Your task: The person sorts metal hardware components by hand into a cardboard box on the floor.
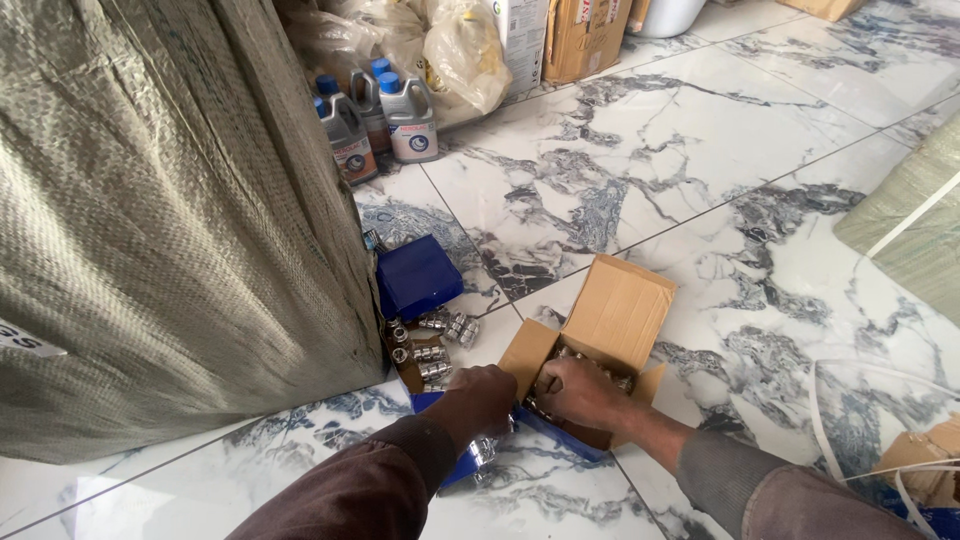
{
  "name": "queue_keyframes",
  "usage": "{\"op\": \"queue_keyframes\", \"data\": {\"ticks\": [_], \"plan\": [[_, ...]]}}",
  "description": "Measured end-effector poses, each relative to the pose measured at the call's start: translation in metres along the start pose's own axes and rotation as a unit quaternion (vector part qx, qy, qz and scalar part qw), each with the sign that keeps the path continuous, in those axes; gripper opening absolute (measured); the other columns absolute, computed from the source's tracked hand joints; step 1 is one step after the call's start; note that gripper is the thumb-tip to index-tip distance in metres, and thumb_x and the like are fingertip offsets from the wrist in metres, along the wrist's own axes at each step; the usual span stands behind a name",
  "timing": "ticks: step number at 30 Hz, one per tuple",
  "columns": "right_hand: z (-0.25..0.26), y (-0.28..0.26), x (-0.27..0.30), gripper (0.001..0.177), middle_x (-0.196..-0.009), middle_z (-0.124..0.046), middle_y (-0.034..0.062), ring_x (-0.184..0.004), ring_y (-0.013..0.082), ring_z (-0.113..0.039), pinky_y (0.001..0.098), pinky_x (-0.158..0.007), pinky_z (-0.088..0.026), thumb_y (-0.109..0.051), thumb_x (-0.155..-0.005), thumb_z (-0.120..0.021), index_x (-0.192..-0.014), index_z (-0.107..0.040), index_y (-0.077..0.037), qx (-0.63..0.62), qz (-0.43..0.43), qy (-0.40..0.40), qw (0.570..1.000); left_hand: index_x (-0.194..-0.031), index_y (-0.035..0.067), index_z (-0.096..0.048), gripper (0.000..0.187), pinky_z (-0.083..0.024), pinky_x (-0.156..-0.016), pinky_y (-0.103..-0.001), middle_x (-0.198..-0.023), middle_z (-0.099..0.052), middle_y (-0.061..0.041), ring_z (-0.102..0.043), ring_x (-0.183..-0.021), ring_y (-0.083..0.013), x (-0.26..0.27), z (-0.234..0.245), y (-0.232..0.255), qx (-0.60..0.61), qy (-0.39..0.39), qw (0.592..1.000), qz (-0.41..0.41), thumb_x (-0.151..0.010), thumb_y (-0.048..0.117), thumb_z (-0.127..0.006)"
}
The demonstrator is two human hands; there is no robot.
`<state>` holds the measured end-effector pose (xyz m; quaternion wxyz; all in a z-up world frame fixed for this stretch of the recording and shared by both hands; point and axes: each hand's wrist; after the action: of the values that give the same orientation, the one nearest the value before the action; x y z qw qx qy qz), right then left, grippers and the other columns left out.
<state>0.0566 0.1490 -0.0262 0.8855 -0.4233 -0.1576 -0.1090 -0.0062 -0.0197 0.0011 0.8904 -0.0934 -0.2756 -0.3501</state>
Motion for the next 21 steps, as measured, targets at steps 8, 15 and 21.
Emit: {"op": "queue_keyframes", "data": {"ticks": [8, 15, 21], "plan": [[0.010, -0.024, 0.028, 0.025, -0.076, -0.074, 0.0103, -0.056, 0.0148, -0.069, 0.0217, -0.043, -0.055, -0.022, -0.079, -0.082, -0.096, -0.075, -0.005, -0.054, -0.041, -0.044, 0.997, -0.113, 0.004, -0.071, 0.044, -0.061, -0.083, -0.049, -0.103, -0.072, -0.018, -0.071, -0.104, -0.0375, 0.005, 0.004, -0.002, -0.015, -0.061, 0.995, -0.081, -0.077, 0.027, -0.082], [0.020, -0.039, 0.041, 0.030, -0.086, -0.073, 0.0132, -0.069, 0.0197, -0.073, 0.0256, -0.052, -0.064, -0.012, -0.076, -0.081, -0.105, -0.077, -0.005, -0.081, -0.080, -0.098, 0.989, -0.088, 0.010, -0.077, 0.027, -0.059, -0.085, -0.037, -0.081, -0.077, -0.011, -0.077, -0.082, -0.0252, 0.037, 0.043, -0.017, 0.150, -0.124, 0.972, -0.135, -0.073, 0.030, -0.083], [0.031, -0.068, 0.055, 0.026, -0.078, -0.069, 0.0125, -0.068, 0.0214, -0.071, 0.0292, -0.056, -0.059, -0.009, -0.070, -0.081, -0.094, -0.074, -0.001, -0.185, -0.077, -0.125, 0.972, -0.095, 0.004, -0.076, 0.023, -0.060, -0.080, -0.029, -0.083, -0.075, -0.014, -0.076, -0.075, -0.0191, 0.034, 0.064, -0.013, 0.404, -0.037, 0.905, -0.130, -0.078, 0.019, -0.080]]}}
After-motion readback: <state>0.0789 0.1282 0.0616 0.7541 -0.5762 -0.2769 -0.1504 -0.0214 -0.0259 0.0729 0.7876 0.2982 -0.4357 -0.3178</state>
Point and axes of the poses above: each hand's wrist, its own x-axis away from the middle knuckle, its own z-axis out of the back of the hand, y = z × x
